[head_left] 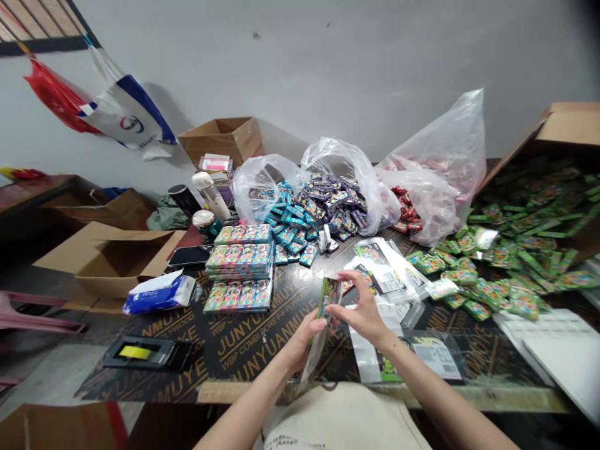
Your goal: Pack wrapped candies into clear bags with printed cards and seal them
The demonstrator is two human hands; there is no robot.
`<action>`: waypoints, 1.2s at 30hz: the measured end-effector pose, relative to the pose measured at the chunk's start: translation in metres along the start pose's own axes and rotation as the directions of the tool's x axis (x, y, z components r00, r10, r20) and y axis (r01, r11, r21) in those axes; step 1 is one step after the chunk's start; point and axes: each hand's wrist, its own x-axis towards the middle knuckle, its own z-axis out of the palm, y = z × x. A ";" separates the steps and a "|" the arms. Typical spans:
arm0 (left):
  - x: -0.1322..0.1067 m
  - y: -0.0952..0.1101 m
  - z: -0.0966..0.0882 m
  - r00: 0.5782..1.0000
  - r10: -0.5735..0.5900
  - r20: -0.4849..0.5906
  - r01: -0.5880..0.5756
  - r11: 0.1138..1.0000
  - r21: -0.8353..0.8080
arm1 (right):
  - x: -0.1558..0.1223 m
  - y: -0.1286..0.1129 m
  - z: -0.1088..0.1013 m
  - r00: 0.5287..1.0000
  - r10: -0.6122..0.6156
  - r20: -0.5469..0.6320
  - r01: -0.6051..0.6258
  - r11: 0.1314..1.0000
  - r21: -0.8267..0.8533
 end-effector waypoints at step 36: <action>0.012 0.019 -0.029 0.888 0.279 -0.365 -0.080 0.877 0.474 | -0.027 0.009 0.025 0.624 0.272 0.732 -0.739 0.510 0.441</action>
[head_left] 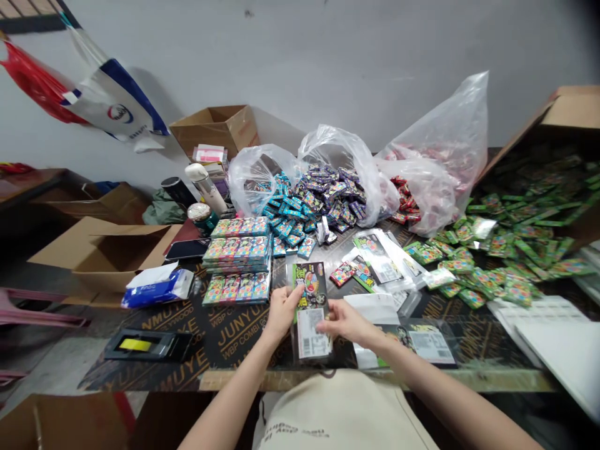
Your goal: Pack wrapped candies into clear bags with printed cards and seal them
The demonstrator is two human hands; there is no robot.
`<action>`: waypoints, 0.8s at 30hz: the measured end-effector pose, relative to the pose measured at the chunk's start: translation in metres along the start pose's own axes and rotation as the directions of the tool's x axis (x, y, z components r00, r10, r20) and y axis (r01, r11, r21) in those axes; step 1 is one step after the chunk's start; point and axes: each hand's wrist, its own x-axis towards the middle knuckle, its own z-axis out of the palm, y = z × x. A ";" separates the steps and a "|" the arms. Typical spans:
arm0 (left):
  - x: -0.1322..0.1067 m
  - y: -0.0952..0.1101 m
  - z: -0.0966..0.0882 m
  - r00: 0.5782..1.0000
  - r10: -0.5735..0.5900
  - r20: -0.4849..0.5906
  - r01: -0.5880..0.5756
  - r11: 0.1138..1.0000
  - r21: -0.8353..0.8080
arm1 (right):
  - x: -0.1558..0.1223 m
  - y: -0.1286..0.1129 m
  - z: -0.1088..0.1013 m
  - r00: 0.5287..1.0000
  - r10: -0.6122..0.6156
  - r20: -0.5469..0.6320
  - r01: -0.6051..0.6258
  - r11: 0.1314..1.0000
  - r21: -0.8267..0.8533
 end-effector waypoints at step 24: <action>-0.019 0.002 0.030 0.969 -0.095 0.226 0.172 0.920 -0.353 | -0.007 -0.031 0.001 0.820 -0.188 -0.541 0.334 0.925 0.184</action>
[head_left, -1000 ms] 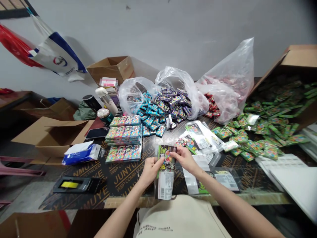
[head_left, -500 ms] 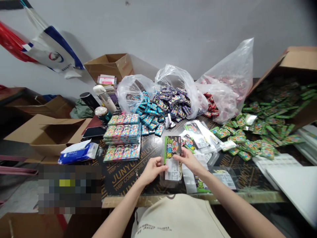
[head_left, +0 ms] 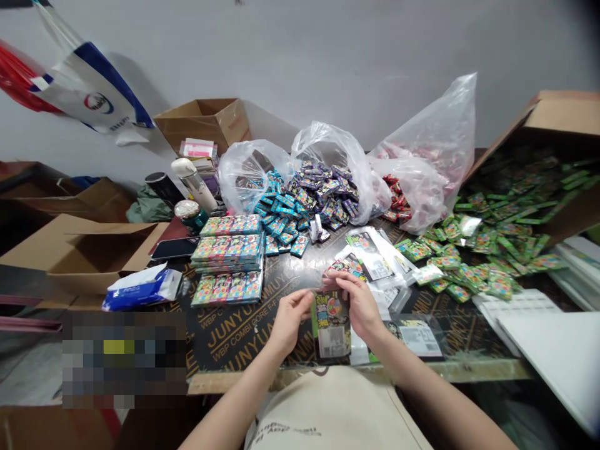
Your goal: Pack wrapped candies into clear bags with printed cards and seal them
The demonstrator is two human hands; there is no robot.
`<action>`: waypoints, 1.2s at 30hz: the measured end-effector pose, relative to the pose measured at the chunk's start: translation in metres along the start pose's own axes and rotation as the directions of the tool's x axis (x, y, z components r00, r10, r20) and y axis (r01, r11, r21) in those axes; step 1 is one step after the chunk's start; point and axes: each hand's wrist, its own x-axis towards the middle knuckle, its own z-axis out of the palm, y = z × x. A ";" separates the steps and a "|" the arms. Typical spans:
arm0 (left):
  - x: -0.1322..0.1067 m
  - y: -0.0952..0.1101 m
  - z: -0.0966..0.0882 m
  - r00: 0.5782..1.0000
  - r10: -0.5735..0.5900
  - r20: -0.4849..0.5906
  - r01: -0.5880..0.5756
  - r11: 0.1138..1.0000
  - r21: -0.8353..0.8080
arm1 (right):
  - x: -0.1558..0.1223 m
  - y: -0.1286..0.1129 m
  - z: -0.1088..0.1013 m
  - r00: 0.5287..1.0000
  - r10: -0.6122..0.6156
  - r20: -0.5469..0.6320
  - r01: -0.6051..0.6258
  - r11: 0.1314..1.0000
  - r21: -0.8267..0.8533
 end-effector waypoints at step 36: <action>0.022 0.061 0.014 0.986 0.122 0.114 -0.166 0.793 0.586 | 0.002 -0.042 -0.028 0.948 -0.098 0.303 0.261 0.785 -0.562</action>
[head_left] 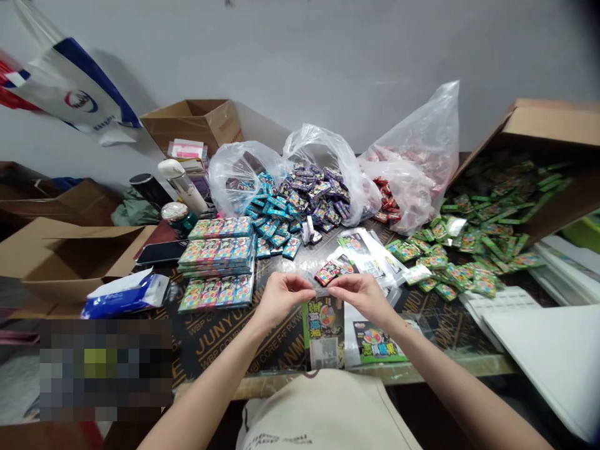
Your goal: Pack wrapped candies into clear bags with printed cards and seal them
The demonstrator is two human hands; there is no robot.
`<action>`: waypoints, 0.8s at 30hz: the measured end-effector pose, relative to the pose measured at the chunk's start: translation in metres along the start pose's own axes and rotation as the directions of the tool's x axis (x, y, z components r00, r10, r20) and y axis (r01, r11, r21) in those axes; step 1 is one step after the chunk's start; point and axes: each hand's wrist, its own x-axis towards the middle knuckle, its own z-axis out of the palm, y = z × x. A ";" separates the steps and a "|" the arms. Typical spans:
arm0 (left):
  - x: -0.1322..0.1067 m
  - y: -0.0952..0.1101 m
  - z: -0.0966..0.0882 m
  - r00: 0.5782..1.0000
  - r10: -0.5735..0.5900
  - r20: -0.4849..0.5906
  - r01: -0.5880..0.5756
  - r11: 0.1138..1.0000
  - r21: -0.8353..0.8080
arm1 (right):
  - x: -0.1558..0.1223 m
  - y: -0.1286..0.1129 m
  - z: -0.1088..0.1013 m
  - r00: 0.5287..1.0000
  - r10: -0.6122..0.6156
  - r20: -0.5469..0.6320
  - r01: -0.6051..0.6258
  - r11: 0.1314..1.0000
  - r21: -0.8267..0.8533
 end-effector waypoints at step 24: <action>-0.033 -0.044 -0.044 0.890 0.058 -0.453 -0.061 0.998 0.007 | -0.053 0.082 0.041 0.970 0.161 0.182 -0.198 0.958 0.206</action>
